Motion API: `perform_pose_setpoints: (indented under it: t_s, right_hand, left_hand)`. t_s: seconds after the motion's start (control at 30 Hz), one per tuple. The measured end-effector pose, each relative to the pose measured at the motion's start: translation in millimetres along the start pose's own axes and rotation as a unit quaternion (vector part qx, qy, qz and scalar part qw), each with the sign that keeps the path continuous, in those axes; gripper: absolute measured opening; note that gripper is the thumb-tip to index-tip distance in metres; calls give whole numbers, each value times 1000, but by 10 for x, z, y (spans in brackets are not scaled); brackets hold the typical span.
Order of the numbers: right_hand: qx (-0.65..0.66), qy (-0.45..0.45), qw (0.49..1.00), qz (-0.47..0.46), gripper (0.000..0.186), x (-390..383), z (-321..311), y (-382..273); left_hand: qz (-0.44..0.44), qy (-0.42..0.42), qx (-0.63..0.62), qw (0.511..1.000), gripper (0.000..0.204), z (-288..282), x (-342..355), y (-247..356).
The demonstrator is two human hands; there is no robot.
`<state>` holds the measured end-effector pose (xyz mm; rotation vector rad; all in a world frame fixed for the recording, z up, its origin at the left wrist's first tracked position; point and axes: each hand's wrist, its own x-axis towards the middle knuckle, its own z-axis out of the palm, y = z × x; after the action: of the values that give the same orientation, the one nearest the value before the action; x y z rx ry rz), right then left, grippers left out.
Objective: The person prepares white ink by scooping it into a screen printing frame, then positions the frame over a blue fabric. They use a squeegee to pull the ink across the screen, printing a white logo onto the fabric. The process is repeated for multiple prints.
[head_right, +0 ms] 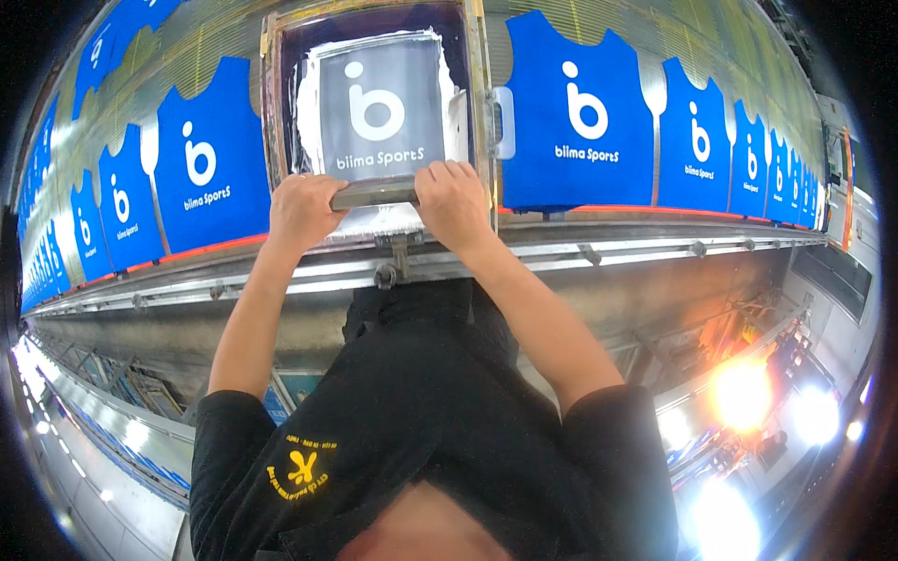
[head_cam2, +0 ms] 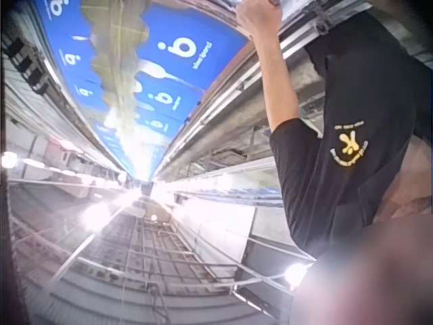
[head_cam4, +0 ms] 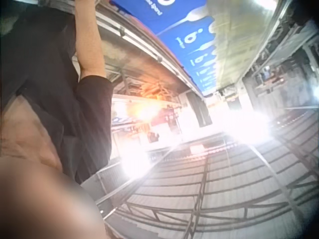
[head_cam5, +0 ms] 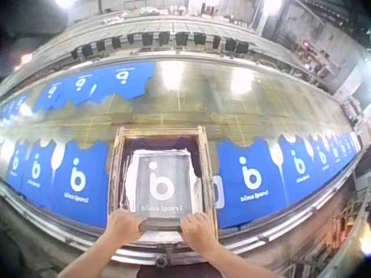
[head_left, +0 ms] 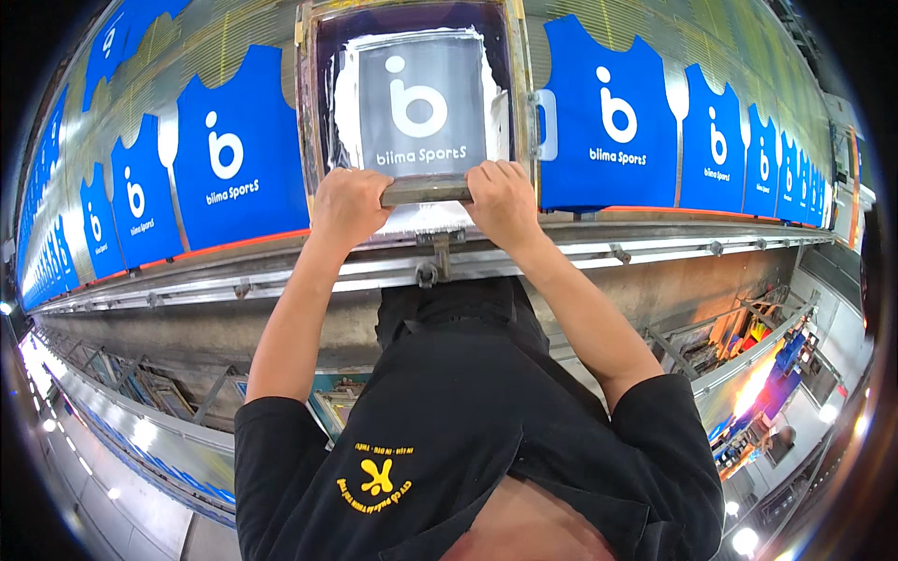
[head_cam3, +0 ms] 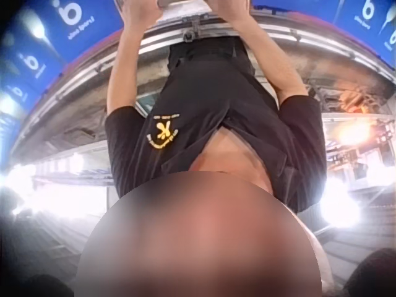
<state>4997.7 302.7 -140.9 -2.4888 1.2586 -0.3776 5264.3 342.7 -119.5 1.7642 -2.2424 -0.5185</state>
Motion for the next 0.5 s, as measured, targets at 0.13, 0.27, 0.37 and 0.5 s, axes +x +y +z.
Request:
perform_pose_setpoints:
  t_s: [0.13,0.27,0.37,0.5]
  right_hand:
    - [27,10,1000,-9,50,-372,-70,-179]
    - [40,-28,998,-32,48,-701,-151,-281]
    - [51,-61,996,-49,42,-819,-203,-303]
    - [71,-41,995,-56,31,-197,-539,-167]
  left_hand:
    - [18,51,45,998,45,130,-433,211]
    - [-6,57,41,998,50,300,-907,414]
    - [-18,12,18,1000,42,83,-945,562]
    - [-21,-46,-34,998,20,-346,-340,317]
